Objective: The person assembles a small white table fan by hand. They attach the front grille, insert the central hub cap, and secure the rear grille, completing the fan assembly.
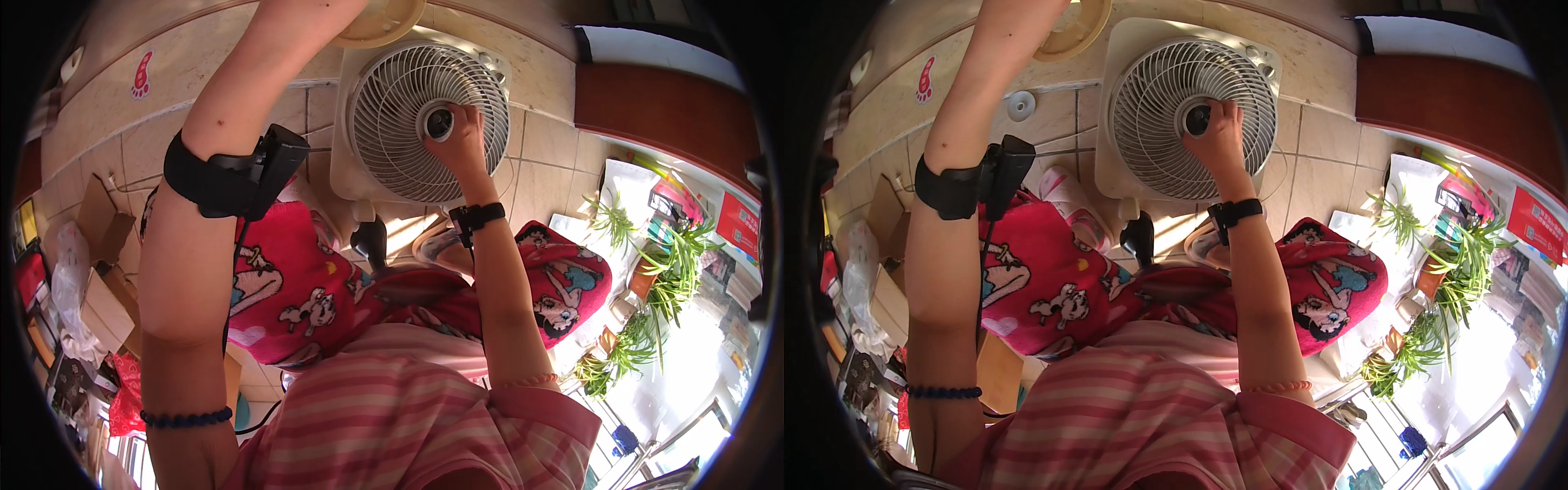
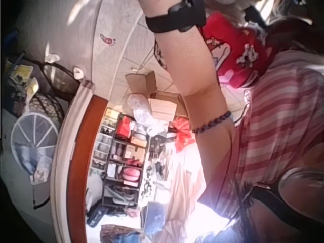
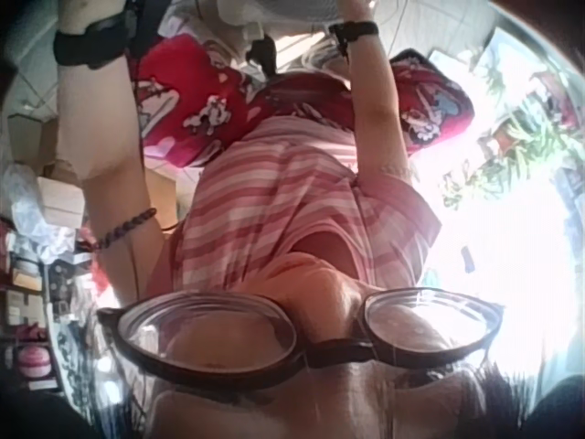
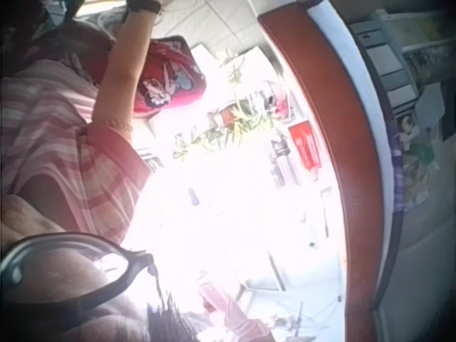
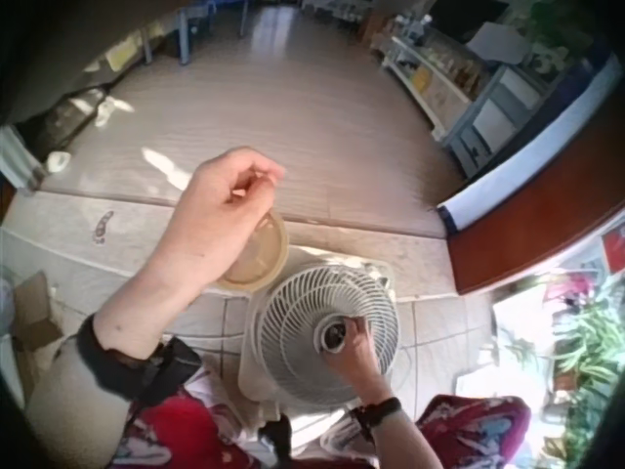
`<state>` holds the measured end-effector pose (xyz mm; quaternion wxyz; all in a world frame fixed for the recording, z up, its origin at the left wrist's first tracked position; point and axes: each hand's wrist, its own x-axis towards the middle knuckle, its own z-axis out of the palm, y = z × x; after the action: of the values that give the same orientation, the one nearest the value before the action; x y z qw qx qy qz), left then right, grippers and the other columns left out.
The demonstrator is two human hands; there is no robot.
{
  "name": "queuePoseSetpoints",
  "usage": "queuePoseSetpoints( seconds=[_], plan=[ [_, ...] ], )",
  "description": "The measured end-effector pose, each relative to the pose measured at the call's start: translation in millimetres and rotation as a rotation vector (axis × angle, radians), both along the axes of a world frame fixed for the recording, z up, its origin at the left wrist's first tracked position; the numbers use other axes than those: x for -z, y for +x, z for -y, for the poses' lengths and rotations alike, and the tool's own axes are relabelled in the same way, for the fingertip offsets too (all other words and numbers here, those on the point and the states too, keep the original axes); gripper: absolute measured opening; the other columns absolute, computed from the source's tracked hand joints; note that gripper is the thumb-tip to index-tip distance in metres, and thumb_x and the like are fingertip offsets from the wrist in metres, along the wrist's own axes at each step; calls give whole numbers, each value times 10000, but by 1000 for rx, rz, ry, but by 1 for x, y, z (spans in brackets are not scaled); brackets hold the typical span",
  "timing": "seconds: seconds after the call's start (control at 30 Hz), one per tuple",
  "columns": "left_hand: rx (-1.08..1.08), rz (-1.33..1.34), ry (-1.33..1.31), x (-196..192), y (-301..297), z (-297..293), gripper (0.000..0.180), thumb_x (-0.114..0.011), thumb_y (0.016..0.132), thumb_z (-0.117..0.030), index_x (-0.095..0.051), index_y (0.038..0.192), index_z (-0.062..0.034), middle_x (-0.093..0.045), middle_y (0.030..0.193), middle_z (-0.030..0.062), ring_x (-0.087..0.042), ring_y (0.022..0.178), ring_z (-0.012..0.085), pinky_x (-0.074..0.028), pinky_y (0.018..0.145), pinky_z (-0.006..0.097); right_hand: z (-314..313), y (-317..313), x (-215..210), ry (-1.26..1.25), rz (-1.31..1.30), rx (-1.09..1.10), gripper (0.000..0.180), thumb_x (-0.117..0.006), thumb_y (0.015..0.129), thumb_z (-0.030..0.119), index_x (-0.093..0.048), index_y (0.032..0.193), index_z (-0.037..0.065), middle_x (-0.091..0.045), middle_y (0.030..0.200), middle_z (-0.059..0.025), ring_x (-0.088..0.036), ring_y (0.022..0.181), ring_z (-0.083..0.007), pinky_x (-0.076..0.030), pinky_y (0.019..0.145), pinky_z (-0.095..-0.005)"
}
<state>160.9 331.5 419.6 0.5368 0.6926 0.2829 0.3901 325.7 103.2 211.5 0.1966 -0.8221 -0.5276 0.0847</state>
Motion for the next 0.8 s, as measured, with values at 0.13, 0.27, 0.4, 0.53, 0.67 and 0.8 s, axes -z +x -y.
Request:
queuePoseSetpoints(
  seconds=[0.13, 0.27, 0.4, 0.53, 0.67, 0.8],
  plan=[
    [2, -35, 13, 1, -1, -1, 144, -526, 943, -43, -608, 1031, 36, -588, 768, 26, -530, 660, 82, -440, 606, 217, -9, 2, 21, 2, 28, -25, 676, -814, 559, 240, -564, 1132, -18, -515, 1112, -190, -478, 1065, -382, -438, 950, -455],
    [3, -62, 27, 0, -2, -2, 144, -525, 943, -42, -610, 1028, 35, -589, 789, 28, -524, 675, 82, -438, 616, 214, -12, 5, 32, -14, 9, -2, 685, -821, 551, 259, -570, 1132, -5, -520, 1106, -189, -483, 1054, -382, -444, 938, -460],
    [11, -89, 11, -6, 1, -1, 142, -532, 947, -56, -614, 1024, 30, -586, 819, 33, -523, 703, 88, -439, 636, 212, -11, 6, 36, -14, -8, 18, 681, -826, 547, 263, -579, 1126, 3, -524, 1102, -187, -488, 1042, -384, -446, 934, -463],
    [-2, -180, -41, -9, 6, -1, 143, -541, 950, -73, -617, 1020, 26, -582, 832, 36, -526, 724, 95, -442, 655, 215, -11, 6, 36, 13, 2, 4, 667, -830, 544, 266, -591, 1111, 9, -528, 1109, -185, -490, 1041, -384, -448, 932, -463],
    [12, -142, 32, -9, 4, 3, 142, -544, 947, -72, -617, 1021, 24, -580, 833, 39, -526, 729, 99, -443, 659, 217, -12, 6, 36, 28, 7, 20, 659, -834, 545, 272, -599, 1105, 16, -533, 1116, -181, -489, 1050, -383, -447, 936, -464],
    [36, -196, 16, -12, 4, 3, 148, -545, 947, -76, -617, 1030, 23, -580, 837, 42, -521, 721, 100, -444, 654, 216, -13, 7, 35, 0, -19, 38, 661, -839, 548, 279, -602, 1107, 18, -537, 1114, -178, -488, 1057, -379, -444, 943, -462]
  ],
)
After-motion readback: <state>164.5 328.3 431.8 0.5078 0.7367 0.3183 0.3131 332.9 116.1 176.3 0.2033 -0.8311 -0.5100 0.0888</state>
